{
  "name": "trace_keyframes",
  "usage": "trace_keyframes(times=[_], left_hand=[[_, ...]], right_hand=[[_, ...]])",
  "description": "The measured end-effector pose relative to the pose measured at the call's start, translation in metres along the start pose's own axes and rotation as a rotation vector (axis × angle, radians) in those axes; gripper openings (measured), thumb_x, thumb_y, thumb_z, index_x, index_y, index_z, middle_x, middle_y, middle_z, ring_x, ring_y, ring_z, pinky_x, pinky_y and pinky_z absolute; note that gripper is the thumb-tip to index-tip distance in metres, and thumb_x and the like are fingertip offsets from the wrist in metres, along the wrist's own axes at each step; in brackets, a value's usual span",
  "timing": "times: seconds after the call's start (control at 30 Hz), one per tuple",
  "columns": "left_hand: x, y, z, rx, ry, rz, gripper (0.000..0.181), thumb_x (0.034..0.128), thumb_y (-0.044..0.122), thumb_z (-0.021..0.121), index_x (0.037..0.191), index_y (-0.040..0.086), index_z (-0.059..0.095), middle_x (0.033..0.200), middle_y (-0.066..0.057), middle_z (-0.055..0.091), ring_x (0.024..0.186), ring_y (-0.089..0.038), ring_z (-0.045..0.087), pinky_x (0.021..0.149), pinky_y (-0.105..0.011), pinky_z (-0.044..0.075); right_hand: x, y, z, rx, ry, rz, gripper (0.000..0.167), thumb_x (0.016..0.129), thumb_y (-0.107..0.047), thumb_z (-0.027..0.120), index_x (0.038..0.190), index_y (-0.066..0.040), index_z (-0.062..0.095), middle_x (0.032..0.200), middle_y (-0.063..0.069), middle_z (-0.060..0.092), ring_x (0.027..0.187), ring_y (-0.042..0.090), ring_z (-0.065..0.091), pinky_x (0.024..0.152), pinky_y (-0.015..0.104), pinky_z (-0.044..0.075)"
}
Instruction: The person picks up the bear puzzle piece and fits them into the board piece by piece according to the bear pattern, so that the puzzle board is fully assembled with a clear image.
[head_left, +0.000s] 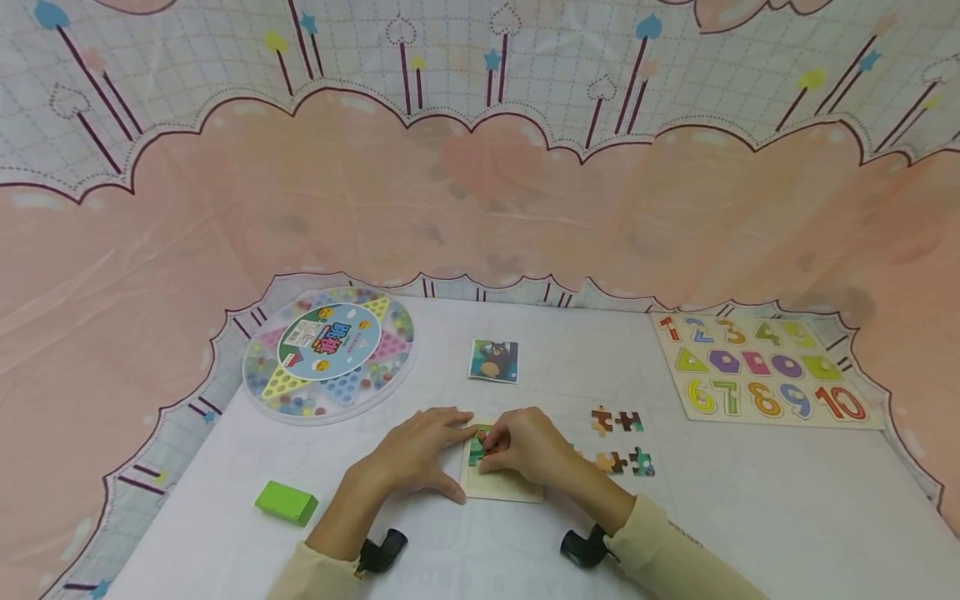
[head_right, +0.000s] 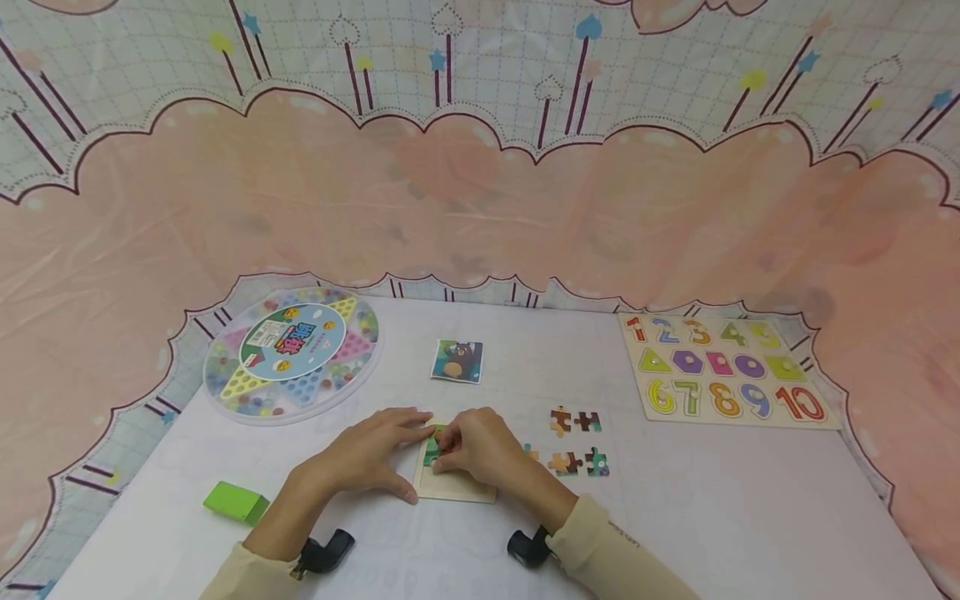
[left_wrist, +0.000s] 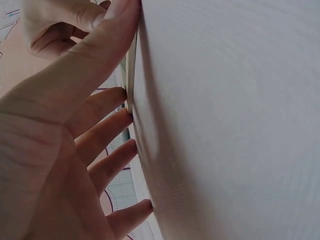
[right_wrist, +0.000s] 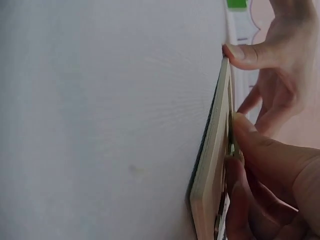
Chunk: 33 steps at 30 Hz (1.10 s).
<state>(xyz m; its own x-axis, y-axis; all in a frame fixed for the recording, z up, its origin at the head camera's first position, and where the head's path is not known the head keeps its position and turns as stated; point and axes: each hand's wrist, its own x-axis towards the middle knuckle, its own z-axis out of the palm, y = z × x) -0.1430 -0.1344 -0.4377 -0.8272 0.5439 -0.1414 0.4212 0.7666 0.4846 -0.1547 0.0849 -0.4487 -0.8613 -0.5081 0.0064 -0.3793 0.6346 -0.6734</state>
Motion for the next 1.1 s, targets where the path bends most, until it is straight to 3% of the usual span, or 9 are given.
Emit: trace_keyframes(times=[0.47,0.77,1.1], left_hand=[[0.0010,-0.0011,0.0007,-0.003,-0.001,-0.003,0.093,0.0652,0.048,0.092,0.145,0.014,0.058,0.158,-0.004,0.050,0.152,-0.033,0.038,0.124,-0.064,0.029],[0.0011,-0.0020,0.0015,0.003,-0.004,-0.002,0.093,0.0651,0.048,0.092,0.145,0.014,0.059,0.158,-0.005,0.050,0.152,-0.033,0.039,0.123,-0.064,0.029],[0.0005,-0.0019,0.0012,-0.013,-0.003,-0.003,0.094,0.0655,0.048,0.092,0.145,0.013,0.058,0.159,-0.005,0.049,0.153,-0.034,0.038,0.123,-0.066,0.028]], right_hand=[[0.0010,-0.0092,0.0004,-0.186,0.009,0.013,0.020,0.073,-0.029,0.091,0.083,-0.015,0.080,0.078,-0.008,0.075,0.068,0.001,0.054,0.064,0.018,0.046],[0.0007,-0.0050,0.0027,-0.078,0.014,-0.024,0.015,0.074,-0.016,0.090,0.082,-0.009,0.080,0.084,-0.001,0.073,0.070,0.002,0.056,0.062,0.016,0.048],[0.0026,-0.0013,0.0009,-0.017,-0.008,-0.002,0.013,0.075,-0.017,0.090,0.082,-0.010,0.080,0.084,-0.002,0.073,0.067,-0.001,0.055,0.060,0.015,0.048]])
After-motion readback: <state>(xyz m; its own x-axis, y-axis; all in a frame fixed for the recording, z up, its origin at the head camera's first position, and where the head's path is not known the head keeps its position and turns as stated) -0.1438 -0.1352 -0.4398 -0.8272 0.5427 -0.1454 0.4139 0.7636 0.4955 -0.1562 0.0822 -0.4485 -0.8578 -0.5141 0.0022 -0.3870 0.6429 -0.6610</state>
